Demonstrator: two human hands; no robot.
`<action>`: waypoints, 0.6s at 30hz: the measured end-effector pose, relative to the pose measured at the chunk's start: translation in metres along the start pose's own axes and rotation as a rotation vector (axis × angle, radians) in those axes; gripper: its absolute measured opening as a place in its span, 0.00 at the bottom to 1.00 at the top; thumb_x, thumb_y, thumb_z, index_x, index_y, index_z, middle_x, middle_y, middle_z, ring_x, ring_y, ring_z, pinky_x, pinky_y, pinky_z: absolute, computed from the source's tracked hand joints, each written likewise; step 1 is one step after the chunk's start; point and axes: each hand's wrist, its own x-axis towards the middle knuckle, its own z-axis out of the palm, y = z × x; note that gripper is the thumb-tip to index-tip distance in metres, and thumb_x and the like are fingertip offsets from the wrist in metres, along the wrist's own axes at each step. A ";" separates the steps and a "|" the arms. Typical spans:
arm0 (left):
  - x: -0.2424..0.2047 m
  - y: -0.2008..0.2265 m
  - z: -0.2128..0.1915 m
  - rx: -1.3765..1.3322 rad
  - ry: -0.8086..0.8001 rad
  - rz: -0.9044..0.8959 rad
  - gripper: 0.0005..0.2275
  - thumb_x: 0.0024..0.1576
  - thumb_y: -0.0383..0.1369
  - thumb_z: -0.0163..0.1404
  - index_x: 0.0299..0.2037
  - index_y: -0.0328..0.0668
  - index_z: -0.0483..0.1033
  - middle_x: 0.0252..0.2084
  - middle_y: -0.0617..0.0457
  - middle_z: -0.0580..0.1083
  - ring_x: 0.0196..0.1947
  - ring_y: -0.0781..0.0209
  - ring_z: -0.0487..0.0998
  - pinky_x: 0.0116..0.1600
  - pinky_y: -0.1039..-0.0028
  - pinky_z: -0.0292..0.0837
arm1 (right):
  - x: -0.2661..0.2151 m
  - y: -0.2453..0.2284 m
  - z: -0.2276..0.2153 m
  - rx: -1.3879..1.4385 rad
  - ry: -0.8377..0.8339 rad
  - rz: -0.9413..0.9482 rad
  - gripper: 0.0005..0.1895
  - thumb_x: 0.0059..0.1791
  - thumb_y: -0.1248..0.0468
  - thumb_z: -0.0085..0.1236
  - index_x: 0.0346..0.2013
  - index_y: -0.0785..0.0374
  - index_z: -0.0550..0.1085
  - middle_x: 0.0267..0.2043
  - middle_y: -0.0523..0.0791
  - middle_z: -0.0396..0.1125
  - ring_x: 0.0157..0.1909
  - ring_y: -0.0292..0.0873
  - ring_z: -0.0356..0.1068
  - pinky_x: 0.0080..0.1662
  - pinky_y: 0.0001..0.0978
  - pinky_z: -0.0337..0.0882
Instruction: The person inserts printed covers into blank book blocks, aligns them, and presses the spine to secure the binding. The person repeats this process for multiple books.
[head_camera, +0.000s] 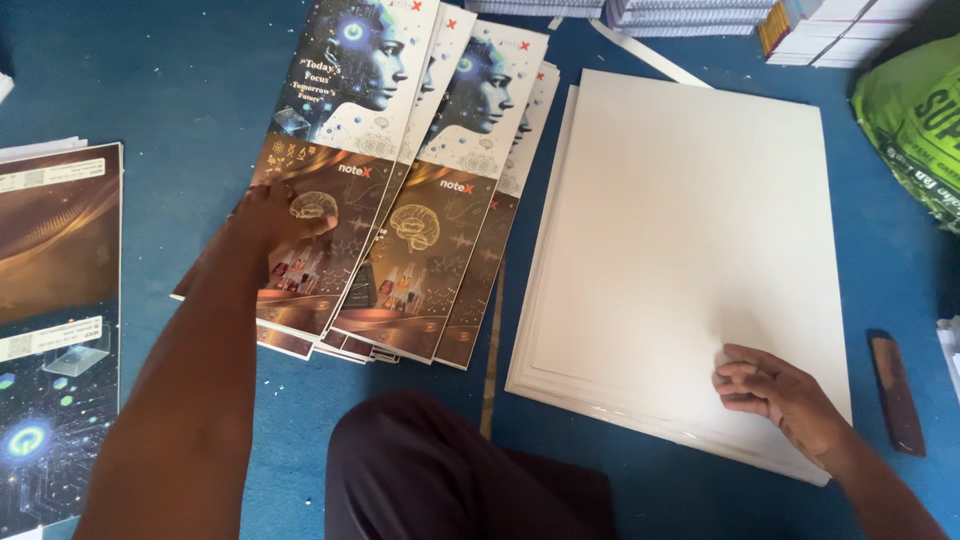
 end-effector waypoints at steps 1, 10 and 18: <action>0.001 -0.001 0.001 0.021 -0.010 0.000 0.49 0.46 0.67 0.53 0.73 0.44 0.56 0.78 0.43 0.51 0.77 0.42 0.49 0.74 0.47 0.50 | -0.001 0.000 0.000 -0.013 0.006 0.010 0.34 0.50 0.57 0.51 0.70 0.68 0.62 0.57 0.57 0.69 0.59 0.52 0.72 0.59 0.49 0.72; -0.003 0.019 -0.004 0.093 -0.021 -0.123 0.48 0.50 0.64 0.50 0.75 0.46 0.47 0.79 0.39 0.39 0.79 0.41 0.34 0.73 0.39 0.31 | -0.007 -0.006 0.005 -0.045 -0.001 -0.008 0.33 0.51 0.57 0.51 0.69 0.68 0.61 0.57 0.55 0.69 0.58 0.51 0.71 0.59 0.47 0.72; -0.026 0.033 -0.006 0.087 0.244 -0.071 0.47 0.53 0.62 0.50 0.73 0.31 0.50 0.77 0.30 0.44 0.78 0.36 0.38 0.75 0.44 0.30 | -0.011 -0.010 0.007 -0.043 -0.014 -0.038 0.31 0.50 0.57 0.53 0.66 0.67 0.66 0.54 0.54 0.71 0.57 0.50 0.72 0.58 0.46 0.74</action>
